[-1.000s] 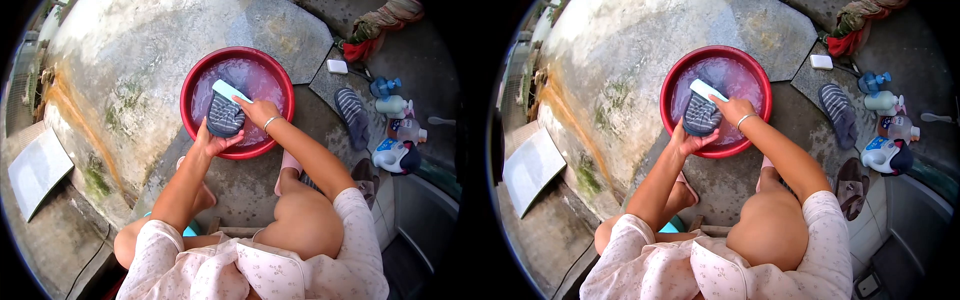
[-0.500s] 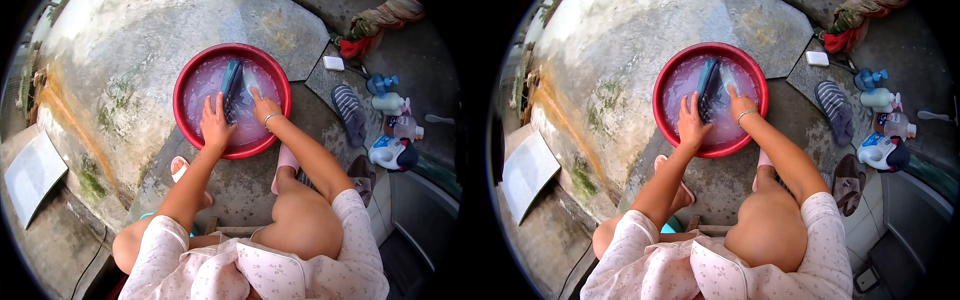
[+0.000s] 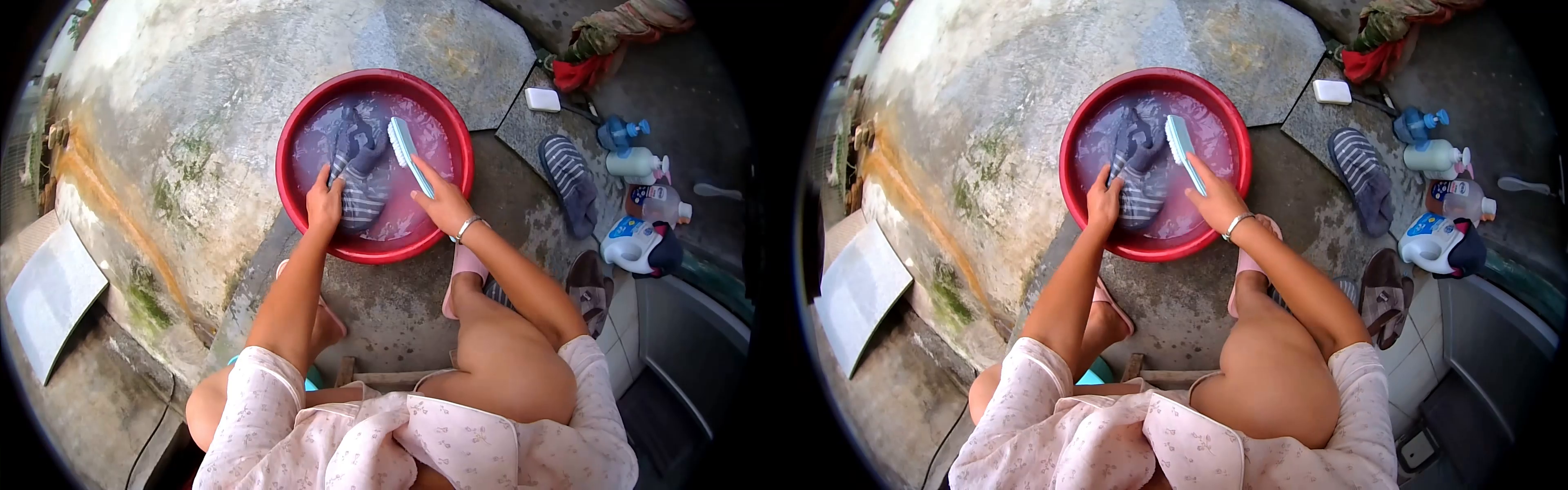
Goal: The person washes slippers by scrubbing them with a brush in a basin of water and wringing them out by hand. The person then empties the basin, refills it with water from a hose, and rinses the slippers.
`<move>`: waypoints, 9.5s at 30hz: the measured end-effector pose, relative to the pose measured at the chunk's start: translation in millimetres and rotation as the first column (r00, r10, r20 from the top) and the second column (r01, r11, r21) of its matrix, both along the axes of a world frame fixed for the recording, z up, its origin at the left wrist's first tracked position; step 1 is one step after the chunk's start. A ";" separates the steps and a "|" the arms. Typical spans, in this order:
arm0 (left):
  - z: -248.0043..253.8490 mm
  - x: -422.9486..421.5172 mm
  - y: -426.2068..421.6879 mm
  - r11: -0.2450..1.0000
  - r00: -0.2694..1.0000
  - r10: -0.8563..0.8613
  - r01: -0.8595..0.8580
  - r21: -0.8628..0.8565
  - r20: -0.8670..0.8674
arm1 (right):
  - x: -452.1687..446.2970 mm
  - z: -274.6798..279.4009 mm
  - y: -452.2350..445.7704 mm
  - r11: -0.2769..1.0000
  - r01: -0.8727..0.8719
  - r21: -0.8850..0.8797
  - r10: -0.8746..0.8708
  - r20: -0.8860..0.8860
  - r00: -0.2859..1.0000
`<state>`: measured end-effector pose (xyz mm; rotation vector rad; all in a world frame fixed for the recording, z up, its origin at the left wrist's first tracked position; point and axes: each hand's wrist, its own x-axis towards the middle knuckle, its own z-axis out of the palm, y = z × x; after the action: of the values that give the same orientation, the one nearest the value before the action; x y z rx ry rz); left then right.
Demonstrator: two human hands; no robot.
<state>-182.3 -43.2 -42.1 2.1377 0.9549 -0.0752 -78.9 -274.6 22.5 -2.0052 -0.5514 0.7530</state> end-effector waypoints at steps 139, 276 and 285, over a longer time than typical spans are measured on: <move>251.7 -8.8 16.6 -0.169 0.981 0.107 -0.145 -0.975 -0.164 | 43.9 24.8 127.0 0.975 -0.003 0.223 0.071 -0.298 0.952; 214.1 43.7 1.3 0.309 0.742 0.660 -0.122 -0.943 0.120 | 21.1 14.1 116.9 0.862 0.505 -0.044 -0.490 -0.327 0.808; 219.1 42.1 0.2 0.305 0.824 0.557 -0.091 -0.948 0.100 | -2.0 -45.6 142.0 0.739 0.476 0.477 -0.153 -0.569 0.808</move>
<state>-140.2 -43.1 177.0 0.7762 0.7763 0.0596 -80.9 -132.6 -23.0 -1.1861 -0.0855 0.7178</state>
